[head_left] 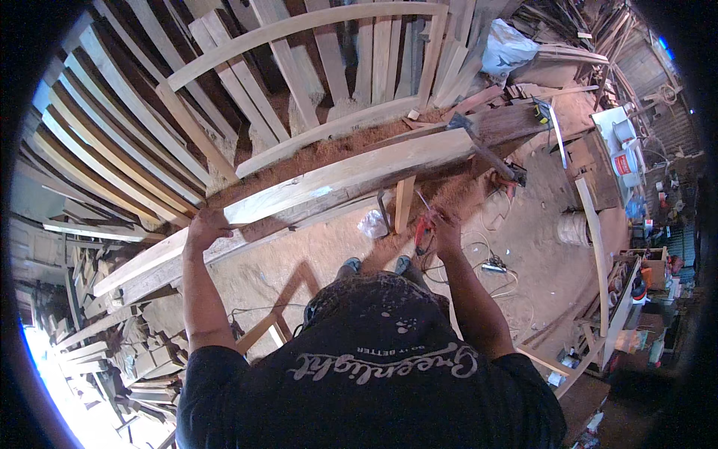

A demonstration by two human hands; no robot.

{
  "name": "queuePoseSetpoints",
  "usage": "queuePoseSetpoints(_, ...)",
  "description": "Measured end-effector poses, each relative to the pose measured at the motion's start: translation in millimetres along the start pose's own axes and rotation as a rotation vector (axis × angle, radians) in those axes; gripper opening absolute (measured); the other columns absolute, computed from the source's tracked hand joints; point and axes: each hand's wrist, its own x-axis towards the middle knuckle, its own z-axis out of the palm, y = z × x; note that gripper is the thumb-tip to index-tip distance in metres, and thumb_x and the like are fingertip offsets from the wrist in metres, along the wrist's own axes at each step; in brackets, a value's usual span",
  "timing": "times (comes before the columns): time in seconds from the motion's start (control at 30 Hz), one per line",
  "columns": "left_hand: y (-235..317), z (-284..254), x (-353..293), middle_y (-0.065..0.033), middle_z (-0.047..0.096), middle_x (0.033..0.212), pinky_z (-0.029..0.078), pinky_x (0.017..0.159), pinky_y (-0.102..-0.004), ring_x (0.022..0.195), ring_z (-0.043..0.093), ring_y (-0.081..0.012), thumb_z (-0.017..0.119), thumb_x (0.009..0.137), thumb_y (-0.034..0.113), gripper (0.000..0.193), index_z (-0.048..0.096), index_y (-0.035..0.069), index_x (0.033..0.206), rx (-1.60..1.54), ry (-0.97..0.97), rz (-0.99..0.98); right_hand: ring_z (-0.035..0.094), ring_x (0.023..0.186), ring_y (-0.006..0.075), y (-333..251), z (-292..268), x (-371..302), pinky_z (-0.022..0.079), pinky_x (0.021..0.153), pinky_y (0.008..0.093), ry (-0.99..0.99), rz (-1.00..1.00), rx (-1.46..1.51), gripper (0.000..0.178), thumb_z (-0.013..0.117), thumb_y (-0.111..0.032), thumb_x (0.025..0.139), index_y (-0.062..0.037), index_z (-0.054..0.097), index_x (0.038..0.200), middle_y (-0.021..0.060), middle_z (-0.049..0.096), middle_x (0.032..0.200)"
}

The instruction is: The person assembles a wooden frame by applying glue to small wooden pieces and attaching them to a larger frame. They use a brush to apply glue and a hammer to secure the pieces in place.

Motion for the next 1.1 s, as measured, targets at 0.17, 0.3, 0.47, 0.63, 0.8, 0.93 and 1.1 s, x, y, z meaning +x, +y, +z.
queuePoseSetpoints(0.17,-26,8,-10,-0.0133,0.073,0.119,0.051,0.104,-0.0421,0.117,0.066,-0.033,0.104,0.046,0.028,0.087,0.068,0.004,0.122,0.098,-0.096,-0.119,0.063,0.083,0.0102,-8,-32,-19,0.049,0.069,0.0237,-0.006,0.233,0.044,0.026,0.067,-0.015,0.1,-0.0054,0.066,0.124,0.0007,0.069,0.097)
queuePoseSetpoints(0.3,-29,9,-14,-0.0137,0.073,0.12,0.052,0.103,-0.0422,0.117,0.067,-0.0329,0.104,0.043,0.026,0.092,0.067,0.004,0.125,0.02,-0.028,-0.141,0.061,0.081,0.0096,-30,-41,12,0.047,0.067,0.0228,0.0,-0.109,-0.106,0.028,0.068,-0.015,0.098,-0.0079,0.065,0.125,-0.0008,0.069,0.098)
queuePoseSetpoints(0.47,-53,13,-12,-0.0141,0.073,0.122,0.052,0.102,-0.0432,0.118,0.067,-0.0338,0.104,0.042,0.027,0.098,0.066,0.005,0.13,-0.091,0.015,-0.135,0.061,0.076,0.0092,-102,-59,58,0.047,0.068,0.0236,0.274,-0.177,-0.081,0.029,0.07,-0.011,0.096,-0.0096,0.067,0.124,-0.001,0.069,0.096)
queuePoseSetpoints(0.63,-64,30,-2,-0.0136,0.064,0.136,0.045,0.11,-0.0458,0.129,0.058,-0.035,0.103,0.045,0.032,0.11,0.056,0.009,0.141,0.004,0.013,-0.169,0.066,0.083,0.0123,-155,-75,133,0.052,0.079,0.0288,0.307,-0.342,-0.464,0.029,0.073,-0.013,0.093,-0.0098,0.074,0.121,0.0023,0.073,0.101)
queuePoseSetpoints(0.8,-22,20,-3,-0.013,0.056,0.149,0.038,0.117,-0.0485,0.14,0.05,-0.0362,0.102,0.048,0.038,0.122,0.046,0.013,0.153,0.23,-0.006,-0.326,0.072,0.106,0.0284,-187,-83,222,0.055,0.093,0.0404,0.656,-0.243,-1.419,0.028,0.07,-0.034,0.095,-0.0258,0.076,0.121,0.0107,0.075,0.119)
queuePoseSetpoints(0.93,32,21,-30,-0.0129,0.037,0.164,0.025,0.121,-0.0632,0.151,0.03,-0.04,0.098,0.056,0.04,0.124,0.034,0.024,0.16,0.451,0.037,-0.317,0.069,0.109,0.0361,-183,-104,269,0.054,0.095,0.0449,0.471,-0.319,-1.521,0.024,0.064,-0.039,0.097,-0.0358,0.075,0.118,0.013,0.074,0.118)
queuePoseSetpoints(1.1,74,43,-55,-0.0139,0.024,0.169,0.018,0.119,-0.0721,0.155,0.021,-0.0423,0.093,0.069,0.037,0.117,0.024,0.036,0.164,0.364,0.154,-0.416,0.072,0.1,0.0374,-176,-129,298,0.056,0.087,0.0463,0.165,-0.681,-1.471,0.021,0.069,-0.022,0.093,-0.0138,0.077,0.112,0.0174,0.075,0.107)
